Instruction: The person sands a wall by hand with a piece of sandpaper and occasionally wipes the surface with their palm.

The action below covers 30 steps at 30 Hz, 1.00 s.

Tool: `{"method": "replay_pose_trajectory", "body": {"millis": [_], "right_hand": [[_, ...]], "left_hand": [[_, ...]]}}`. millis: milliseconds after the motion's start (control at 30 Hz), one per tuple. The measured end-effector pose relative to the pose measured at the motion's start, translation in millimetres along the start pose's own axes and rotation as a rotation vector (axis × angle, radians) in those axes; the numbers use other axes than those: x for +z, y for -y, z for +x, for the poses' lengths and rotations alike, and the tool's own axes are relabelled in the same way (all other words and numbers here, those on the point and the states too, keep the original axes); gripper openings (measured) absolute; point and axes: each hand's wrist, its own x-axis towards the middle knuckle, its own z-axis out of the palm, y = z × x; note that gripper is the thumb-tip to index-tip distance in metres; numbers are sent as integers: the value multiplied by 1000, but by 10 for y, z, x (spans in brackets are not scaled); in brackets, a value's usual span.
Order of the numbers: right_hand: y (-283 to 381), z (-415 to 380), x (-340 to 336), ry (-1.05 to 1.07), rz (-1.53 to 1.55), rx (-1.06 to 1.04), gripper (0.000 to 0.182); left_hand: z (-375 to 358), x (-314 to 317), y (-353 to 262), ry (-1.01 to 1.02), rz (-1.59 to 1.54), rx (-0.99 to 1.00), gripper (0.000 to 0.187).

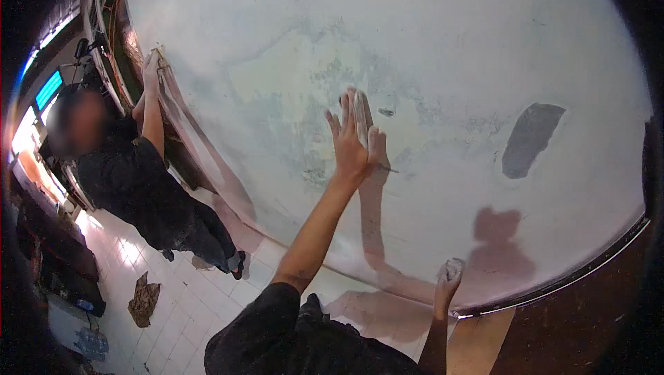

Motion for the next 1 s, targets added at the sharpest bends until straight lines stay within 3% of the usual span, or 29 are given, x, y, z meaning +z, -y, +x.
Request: {"method": "replay_pose_trajectory", "body": {"millis": [100, 167, 233, 300, 400, 533, 600, 700, 800, 900, 1000], "right_hand": [[158, 333, 76, -132, -95, -145, 29], [494, 499, 155, -255, -110, -165, 29], [605, 732, 163, -287, -158, -372, 36], [1077, 912, 312, -425, -489, -768, 44], [1252, 1331, 430, -422, -716, -1162, 50], [1360, 1505, 761, -608, -682, -1212, 46], [1306, 1580, 781, -675, -746, -1297, 42], [1131, 1682, 646, -593, -842, -1377, 39], [1184, 1674, 672, -625, -737, -1372, 39], [1273, 1634, 690, -628, -735, -1385, 31], [1214, 1691, 706, -577, -586, -1403, 29]], "left_hand": [[19, 4, 31, -16, -7, -25, 64], [-470, 156, 26, 30, -66, -78, 63], [-907, 296, 95, 72, -76, -79, 63], [-1101, 372, 177, 121, -31, -35, 62], [-265, 107, -52, 44, -49, -9, 62], [317, -22, 28, 13, 18, 41, 63], [111, 4, 30, 21, -22, -5, 63], [-947, 371, 215, 128, -23, -73, 66], [-1025, 388, 223, 79, -67, -72, 67], [-195, 127, 116, 15, -30, -18, 67], [56, 126, 180, -25, 2, 20, 66]]}}
